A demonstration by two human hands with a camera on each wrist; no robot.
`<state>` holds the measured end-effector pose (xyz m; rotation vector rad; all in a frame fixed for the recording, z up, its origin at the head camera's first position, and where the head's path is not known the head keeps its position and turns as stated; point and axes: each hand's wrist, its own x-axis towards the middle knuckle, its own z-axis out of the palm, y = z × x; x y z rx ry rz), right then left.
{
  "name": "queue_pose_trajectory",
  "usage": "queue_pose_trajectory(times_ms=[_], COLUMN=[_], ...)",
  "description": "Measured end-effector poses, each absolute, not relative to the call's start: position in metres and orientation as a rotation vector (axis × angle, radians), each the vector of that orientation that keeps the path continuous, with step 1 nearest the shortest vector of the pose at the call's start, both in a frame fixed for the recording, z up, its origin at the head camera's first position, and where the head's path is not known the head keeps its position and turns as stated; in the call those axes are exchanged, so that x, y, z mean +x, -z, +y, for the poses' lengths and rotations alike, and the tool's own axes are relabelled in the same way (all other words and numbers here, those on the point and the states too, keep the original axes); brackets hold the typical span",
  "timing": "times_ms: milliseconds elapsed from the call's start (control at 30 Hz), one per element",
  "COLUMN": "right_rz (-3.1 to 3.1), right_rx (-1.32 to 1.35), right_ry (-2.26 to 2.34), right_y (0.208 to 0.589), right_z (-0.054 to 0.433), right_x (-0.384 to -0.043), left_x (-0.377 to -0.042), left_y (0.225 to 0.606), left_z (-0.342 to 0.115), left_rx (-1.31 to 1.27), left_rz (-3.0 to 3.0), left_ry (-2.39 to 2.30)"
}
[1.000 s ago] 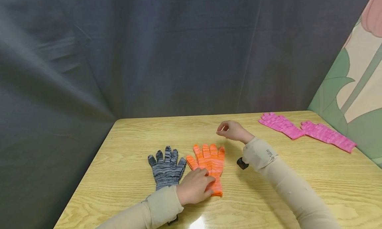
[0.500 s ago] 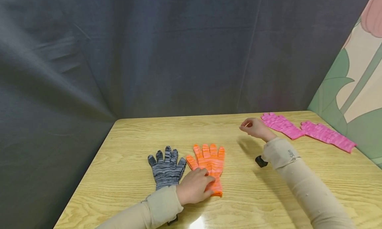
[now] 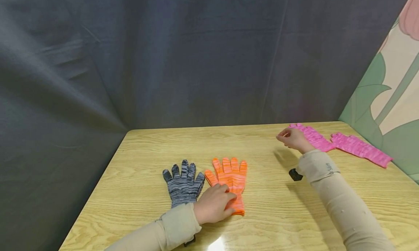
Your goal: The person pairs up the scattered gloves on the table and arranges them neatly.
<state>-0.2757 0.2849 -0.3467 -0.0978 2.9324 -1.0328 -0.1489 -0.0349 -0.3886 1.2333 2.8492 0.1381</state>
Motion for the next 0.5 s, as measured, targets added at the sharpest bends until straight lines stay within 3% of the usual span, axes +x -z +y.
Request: queue_pose_trajectory(times_ms=[500], right_rz=[2.989], right_rx=[0.023], right_ry=[0.954], right_y=[0.351], right_z=[0.324], right_x=[-0.277], left_x=[-0.149], left_y=[0.387], left_z=[-0.036], left_rx=[1.196], left_rz=[2.821], left_ry=[-0.139])
